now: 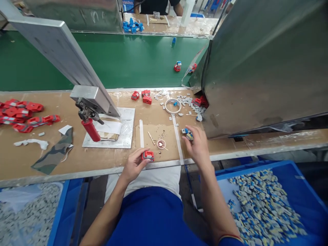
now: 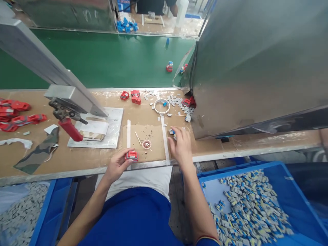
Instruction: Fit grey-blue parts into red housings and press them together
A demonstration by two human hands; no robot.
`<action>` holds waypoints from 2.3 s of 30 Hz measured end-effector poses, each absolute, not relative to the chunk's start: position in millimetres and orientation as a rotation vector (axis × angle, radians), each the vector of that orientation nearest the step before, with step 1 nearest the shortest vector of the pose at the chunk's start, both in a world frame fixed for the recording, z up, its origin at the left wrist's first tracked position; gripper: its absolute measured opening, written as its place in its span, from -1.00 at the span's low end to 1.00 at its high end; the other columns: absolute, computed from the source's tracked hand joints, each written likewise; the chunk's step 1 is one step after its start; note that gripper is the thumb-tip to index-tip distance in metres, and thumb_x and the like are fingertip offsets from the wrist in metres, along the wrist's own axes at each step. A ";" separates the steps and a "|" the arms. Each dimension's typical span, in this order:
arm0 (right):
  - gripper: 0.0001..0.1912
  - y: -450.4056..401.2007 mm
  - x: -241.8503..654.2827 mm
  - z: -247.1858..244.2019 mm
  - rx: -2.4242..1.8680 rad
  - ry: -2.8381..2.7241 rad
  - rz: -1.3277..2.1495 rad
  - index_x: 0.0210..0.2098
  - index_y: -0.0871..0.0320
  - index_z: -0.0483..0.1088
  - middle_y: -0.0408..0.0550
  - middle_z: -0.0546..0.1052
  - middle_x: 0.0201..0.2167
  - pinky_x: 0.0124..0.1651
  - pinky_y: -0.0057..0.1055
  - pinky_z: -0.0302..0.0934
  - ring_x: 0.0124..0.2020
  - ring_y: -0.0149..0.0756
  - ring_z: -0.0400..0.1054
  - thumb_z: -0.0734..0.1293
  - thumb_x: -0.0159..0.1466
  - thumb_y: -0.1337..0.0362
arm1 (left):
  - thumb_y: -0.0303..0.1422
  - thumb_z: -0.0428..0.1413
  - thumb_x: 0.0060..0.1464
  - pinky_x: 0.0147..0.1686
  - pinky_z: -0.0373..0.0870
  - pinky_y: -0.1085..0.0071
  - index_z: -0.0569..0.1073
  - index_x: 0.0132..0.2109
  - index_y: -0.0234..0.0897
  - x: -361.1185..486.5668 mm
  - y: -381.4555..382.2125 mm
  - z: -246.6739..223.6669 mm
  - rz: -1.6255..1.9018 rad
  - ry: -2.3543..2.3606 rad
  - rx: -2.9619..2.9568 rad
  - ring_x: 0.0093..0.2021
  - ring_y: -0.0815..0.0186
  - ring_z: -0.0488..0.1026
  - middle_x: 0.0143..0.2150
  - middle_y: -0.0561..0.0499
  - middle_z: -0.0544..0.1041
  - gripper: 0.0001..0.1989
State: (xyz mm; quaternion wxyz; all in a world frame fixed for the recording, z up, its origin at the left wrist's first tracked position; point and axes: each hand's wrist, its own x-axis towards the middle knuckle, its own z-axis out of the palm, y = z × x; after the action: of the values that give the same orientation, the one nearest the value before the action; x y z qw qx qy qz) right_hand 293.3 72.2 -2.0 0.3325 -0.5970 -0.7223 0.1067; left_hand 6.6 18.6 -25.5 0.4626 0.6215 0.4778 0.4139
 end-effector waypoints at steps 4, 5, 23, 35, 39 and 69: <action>-0.78 107.1 323.3 2.7 -1.793 -2.162 0.177 -0.05 0.16 0.50 0.19 0.58 -0.09 0.08 -0.02 0.24 -0.01 0.07 0.38 0.29 0.36 0.34 | -0.18 0.20 0.25 0.11 0.52 0.20 0.51 0.20 -0.35 4.9 18.5 -27.0 1.045 1.093 1.359 0.08 0.10 0.58 0.12 -0.25 0.60 -0.53; -0.82 113.3 324.7 5.0 -1.790 -2.187 0.195 -0.10 0.17 0.51 0.19 0.58 -0.13 0.06 -0.04 0.24 -0.04 0.05 0.39 0.29 0.36 0.33 | -0.17 0.21 0.24 0.08 0.54 0.22 0.48 0.23 -0.35 5.9 18.0 -26.7 1.052 1.065 1.307 0.06 0.11 0.60 0.10 -0.25 0.61 -0.50; -0.62 18.6 233.9 67.8 -1.122 -1.207 1.322 0.00 0.03 0.51 0.01 0.66 -0.16 -0.05 -0.20 0.52 -0.18 -0.18 0.57 0.40 0.34 -0.06 | -0.08 0.41 -0.01 -0.18 0.58 0.41 0.55 0.08 -0.29 39.4 32.9 36.2 1.172 0.778 1.026 -0.16 0.21 0.63 -0.08 -0.15 0.65 -0.43; -0.87 9.1 233.4 70.8 -1.203 -1.565 0.975 -0.10 0.06 0.54 -0.07 0.56 -0.28 -0.19 -0.37 0.38 -0.26 -0.30 0.45 0.42 0.37 0.21 | -0.03 0.40 -0.02 -0.13 0.59 0.36 0.58 -0.02 -0.37 44.1 26.3 43.4 1.054 0.872 0.984 -0.14 0.17 0.63 -0.17 -0.13 0.67 -0.44; -0.90 10.7 226.0 69.0 -1.253 -1.613 0.864 -0.15 0.07 0.53 -0.07 0.53 -0.33 -0.22 -0.34 0.36 -0.30 -0.27 0.43 0.39 0.39 0.22 | -0.07 0.39 0.01 -0.15 0.60 0.34 0.57 -0.05 -0.38 43.9 24.5 48.6 1.025 0.936 0.961 -0.13 0.15 0.63 -0.15 -0.15 0.67 -0.49; -0.51 -0.7 189.1 63.9 -0.940 -1.716 0.575 0.33 0.02 0.25 0.04 0.41 -0.13 -0.19 -0.24 0.47 -0.18 -0.18 0.42 0.30 0.44 0.20 | 0.01 0.09 0.30 -0.11 0.47 0.35 0.48 0.24 -0.20 19.4 12.4 60.8 1.393 0.970 1.837 -0.12 0.22 0.50 -0.03 -0.14 0.56 -0.47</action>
State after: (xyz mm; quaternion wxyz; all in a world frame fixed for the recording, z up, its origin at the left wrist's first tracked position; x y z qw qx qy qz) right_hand 189.1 -0.7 63.9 0.5235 -0.3928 -0.7170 0.2400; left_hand 19.4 12.4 60.8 0.3145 0.6972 0.3682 0.5286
